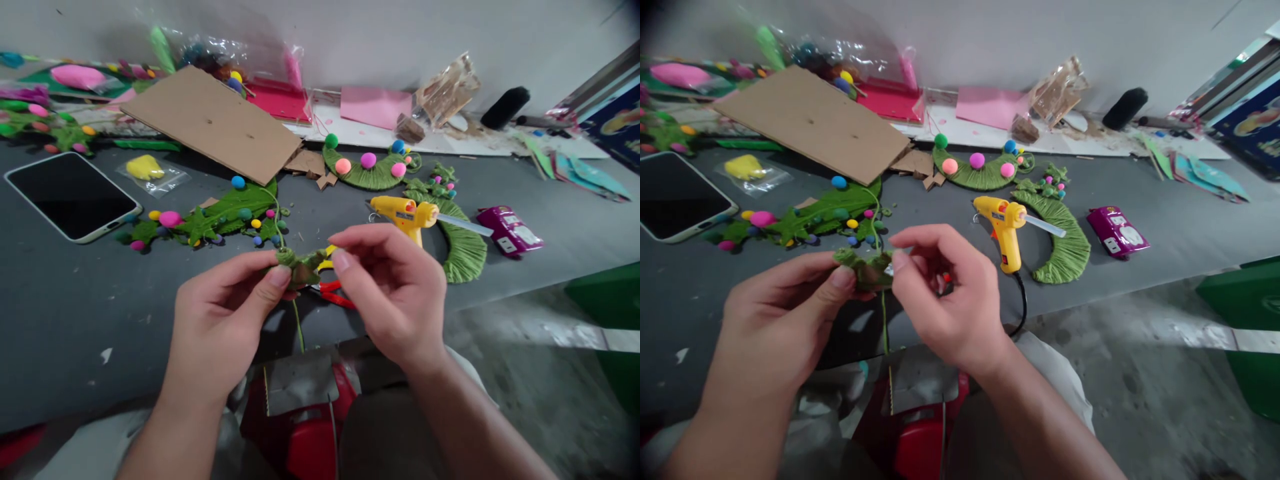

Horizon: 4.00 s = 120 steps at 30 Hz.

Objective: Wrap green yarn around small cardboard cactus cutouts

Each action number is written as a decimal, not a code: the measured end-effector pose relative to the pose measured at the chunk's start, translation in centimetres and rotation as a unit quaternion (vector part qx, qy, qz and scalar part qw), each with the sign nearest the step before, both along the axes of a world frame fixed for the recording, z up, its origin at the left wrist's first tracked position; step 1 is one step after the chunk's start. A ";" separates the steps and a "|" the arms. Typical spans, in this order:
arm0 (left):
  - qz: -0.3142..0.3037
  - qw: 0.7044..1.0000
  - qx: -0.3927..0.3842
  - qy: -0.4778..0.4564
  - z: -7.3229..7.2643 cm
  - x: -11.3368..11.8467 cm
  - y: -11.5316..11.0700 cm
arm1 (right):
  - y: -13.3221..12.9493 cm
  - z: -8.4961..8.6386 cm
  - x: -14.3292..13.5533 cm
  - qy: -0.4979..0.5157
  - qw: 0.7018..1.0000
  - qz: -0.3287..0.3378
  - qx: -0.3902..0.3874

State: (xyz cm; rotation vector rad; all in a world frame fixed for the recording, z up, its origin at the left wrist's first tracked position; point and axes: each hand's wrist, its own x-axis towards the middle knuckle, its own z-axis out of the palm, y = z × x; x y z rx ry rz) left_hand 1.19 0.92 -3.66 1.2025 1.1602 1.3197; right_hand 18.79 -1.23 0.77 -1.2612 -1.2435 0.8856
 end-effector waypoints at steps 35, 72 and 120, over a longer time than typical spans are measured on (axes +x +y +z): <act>-0.109 0.990 -0.092 -0.004 1.9 -1.0 -0.4 | 1.3 -1.0 3.0 -0.130 0.991 -0.016 0.027; -0.195 0.972 -0.133 -0.016 5.5 -2.3 -0.7 | -2.0 3.1 2.1 0.009 0.983 0.154 -0.102; -0.215 0.958 -0.186 -0.034 4.6 -2.0 -0.2 | -0.6 1.6 1.5 0.026 0.989 0.118 -0.082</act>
